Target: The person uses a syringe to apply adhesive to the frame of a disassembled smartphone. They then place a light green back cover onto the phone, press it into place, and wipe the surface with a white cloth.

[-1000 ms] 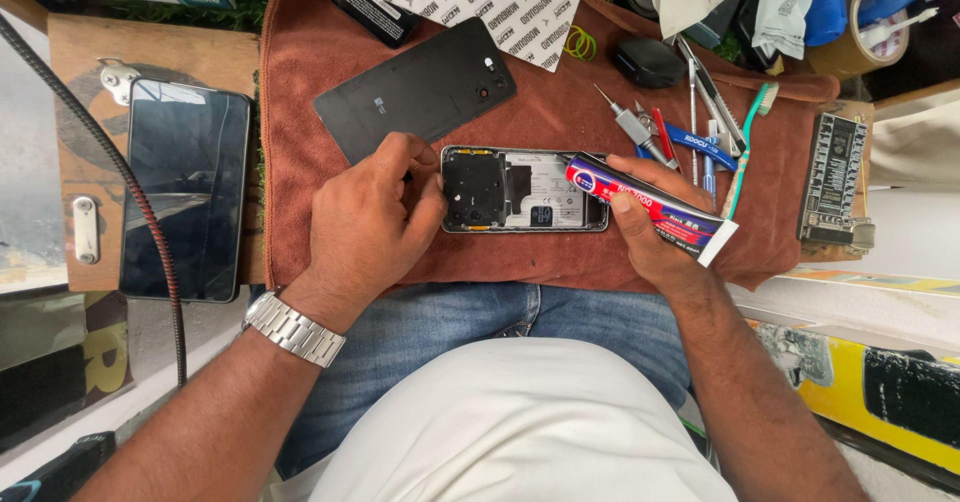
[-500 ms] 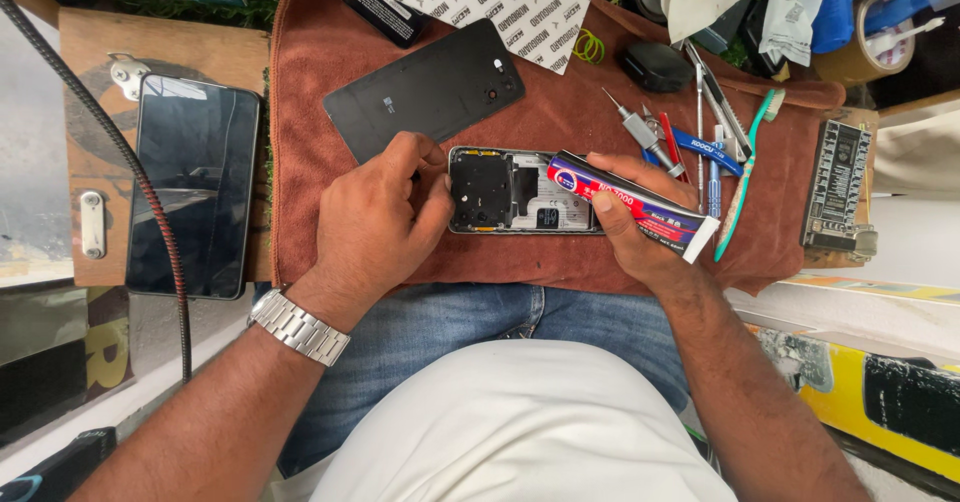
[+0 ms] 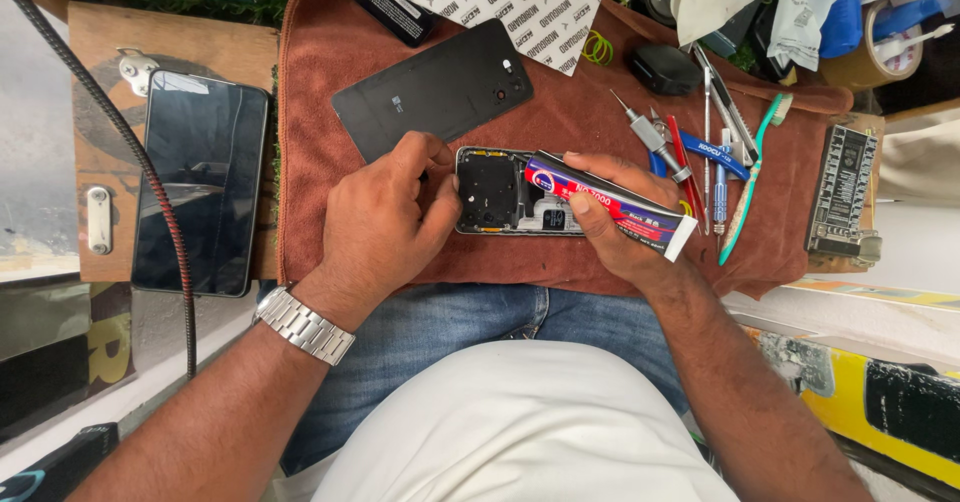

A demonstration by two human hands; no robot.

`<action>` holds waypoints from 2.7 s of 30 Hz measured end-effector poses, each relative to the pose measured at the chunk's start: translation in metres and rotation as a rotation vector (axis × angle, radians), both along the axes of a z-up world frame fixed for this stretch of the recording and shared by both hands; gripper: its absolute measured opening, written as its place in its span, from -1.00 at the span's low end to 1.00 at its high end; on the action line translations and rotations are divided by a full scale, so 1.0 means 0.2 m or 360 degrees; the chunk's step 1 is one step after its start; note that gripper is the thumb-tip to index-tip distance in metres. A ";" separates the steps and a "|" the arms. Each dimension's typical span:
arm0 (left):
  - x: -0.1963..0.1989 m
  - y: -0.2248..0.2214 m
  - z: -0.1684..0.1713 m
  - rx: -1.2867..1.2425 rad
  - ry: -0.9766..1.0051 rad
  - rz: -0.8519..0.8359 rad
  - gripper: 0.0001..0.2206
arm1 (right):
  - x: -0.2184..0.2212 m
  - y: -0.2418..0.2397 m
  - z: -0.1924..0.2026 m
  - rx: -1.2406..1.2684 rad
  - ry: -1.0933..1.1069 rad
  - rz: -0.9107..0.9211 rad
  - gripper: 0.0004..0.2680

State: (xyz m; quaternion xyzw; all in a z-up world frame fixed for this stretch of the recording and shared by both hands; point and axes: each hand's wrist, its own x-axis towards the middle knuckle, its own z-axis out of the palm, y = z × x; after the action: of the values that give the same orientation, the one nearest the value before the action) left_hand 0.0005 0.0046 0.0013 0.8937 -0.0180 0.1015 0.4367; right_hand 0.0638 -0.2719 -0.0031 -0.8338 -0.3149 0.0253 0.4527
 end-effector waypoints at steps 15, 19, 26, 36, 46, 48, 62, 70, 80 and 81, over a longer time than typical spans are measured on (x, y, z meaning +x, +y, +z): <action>-0.18 -0.19 0.13 -0.2589 0.0805 -0.0702 -0.41 | -0.24 0.27 0.31 -0.0354 -0.0818 0.0092 -0.61; -0.16 -0.18 0.14 -0.2649 0.0983 -0.0413 -0.33 | -0.29 0.35 0.31 -0.0453 -0.0786 -0.0148 -0.72; -0.13 -0.16 0.10 -0.2784 0.0964 -0.0523 -0.42 | -0.30 0.26 0.27 -0.0247 -0.0703 -0.0140 -0.82; -0.16 -0.15 0.21 -0.0567 0.0126 -0.0476 -0.70 | -0.38 0.09 0.22 0.0965 0.0819 -0.0283 -0.84; -0.14 -0.12 0.20 -0.0195 -0.0316 -0.0534 -0.74 | -0.39 0.15 0.34 0.1539 0.1368 -0.0139 -0.83; -0.14 -0.12 0.19 -0.0169 -0.0310 -0.0537 -0.75 | -0.40 0.16 0.30 0.1484 0.1302 -0.0136 -0.83; -0.13 -0.12 0.18 -0.0011 -0.0337 -0.0524 -0.76 | -0.44 0.14 0.25 0.1376 0.1228 -0.0121 -0.81; -0.13 -0.12 0.16 0.0040 -0.0327 -0.0490 -0.76 | -0.45 0.15 0.34 0.0847 0.0635 -0.0131 -0.86; -0.14 -0.14 0.18 0.0290 -0.0311 -0.0431 -0.71 | -0.40 0.18 0.32 0.0480 0.0807 -0.0297 -0.87; -0.14 -0.14 0.19 0.0321 -0.0282 -0.0444 -0.71 | -0.39 0.18 0.31 0.0359 0.0748 -0.0266 -0.90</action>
State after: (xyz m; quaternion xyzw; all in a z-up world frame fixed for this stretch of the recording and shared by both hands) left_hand -0.0275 -0.0232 0.0392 0.9094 -0.1900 0.1159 0.3514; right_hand -0.0144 -0.2365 0.0583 -0.7725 -0.1322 0.1454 0.6039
